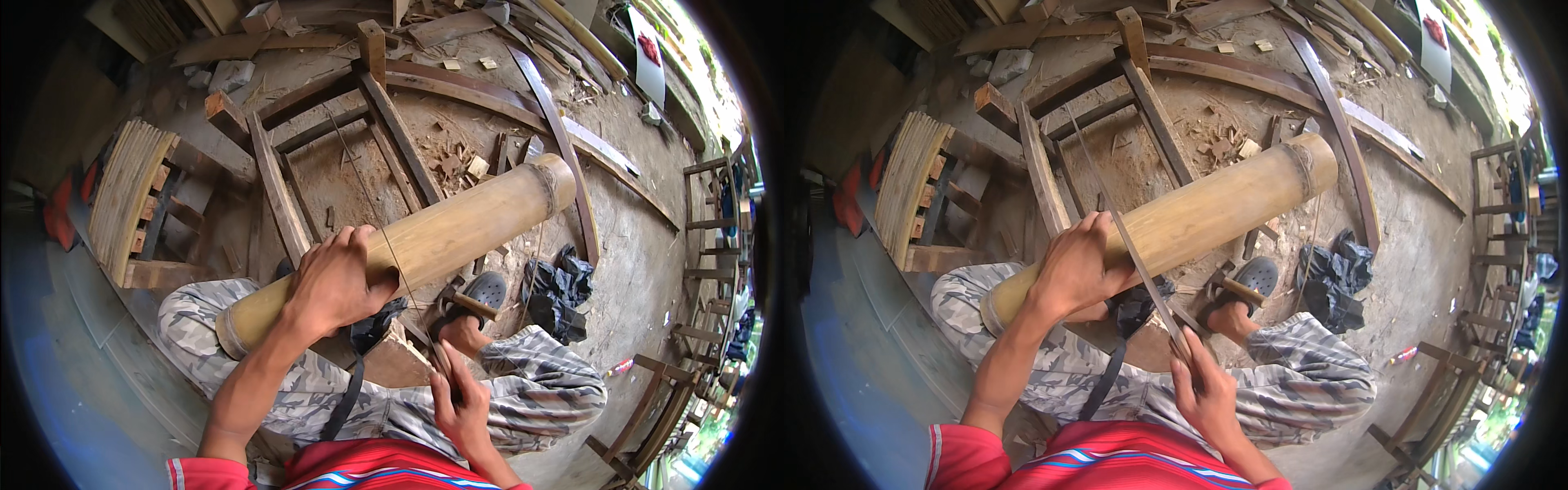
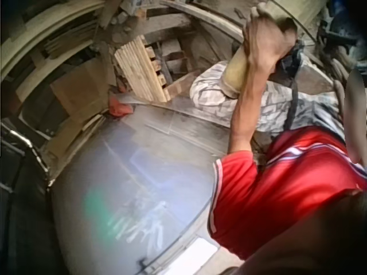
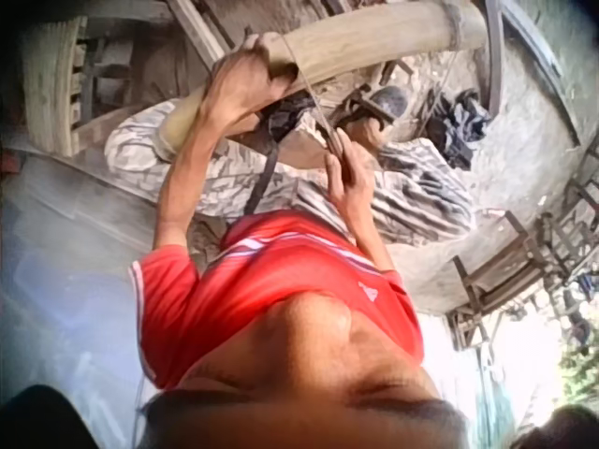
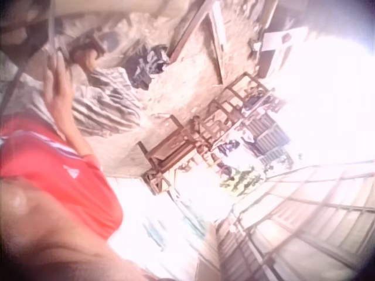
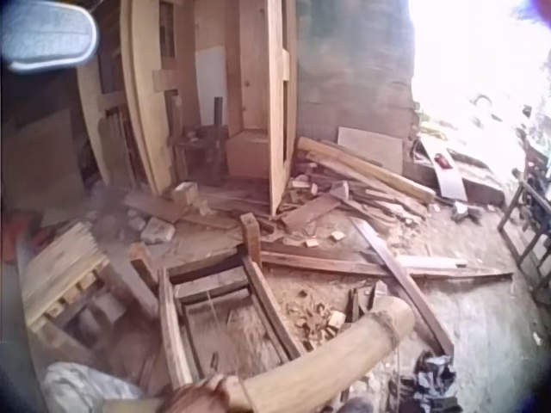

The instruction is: The person sits on the floor in a cluttered workshop and uses a hand saw to cut a cylindrical bamboo pole. They position the bamboo on a wooden frame, then repeatedly saw through it, rotating the pole as needed to continue the cut.

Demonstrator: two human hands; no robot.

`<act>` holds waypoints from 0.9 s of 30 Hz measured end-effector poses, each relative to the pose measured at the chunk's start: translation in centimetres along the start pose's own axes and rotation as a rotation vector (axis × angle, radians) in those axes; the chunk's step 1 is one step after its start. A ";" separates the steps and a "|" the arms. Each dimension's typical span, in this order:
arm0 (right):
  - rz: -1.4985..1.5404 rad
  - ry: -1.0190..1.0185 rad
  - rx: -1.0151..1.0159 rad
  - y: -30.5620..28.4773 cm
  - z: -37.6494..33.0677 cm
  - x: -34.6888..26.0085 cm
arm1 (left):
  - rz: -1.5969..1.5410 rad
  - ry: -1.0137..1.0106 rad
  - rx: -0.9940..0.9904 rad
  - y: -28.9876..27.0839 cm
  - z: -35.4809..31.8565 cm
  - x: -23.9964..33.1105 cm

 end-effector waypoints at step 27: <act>-0.023 -0.094 0.065 0.6 1.7 -1.5 | 0.020 0.019 -0.024 0.2 -0.1 -0.2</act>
Point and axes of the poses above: each hand's wrist, its own z-axis towards the middle knuckle, its own y-axis out of the palm, x = y × z, the point moved 9 cm from there along z, towards the middle knuckle, and after that the axes turned 10 degrees about z, right-handed, at the moved point
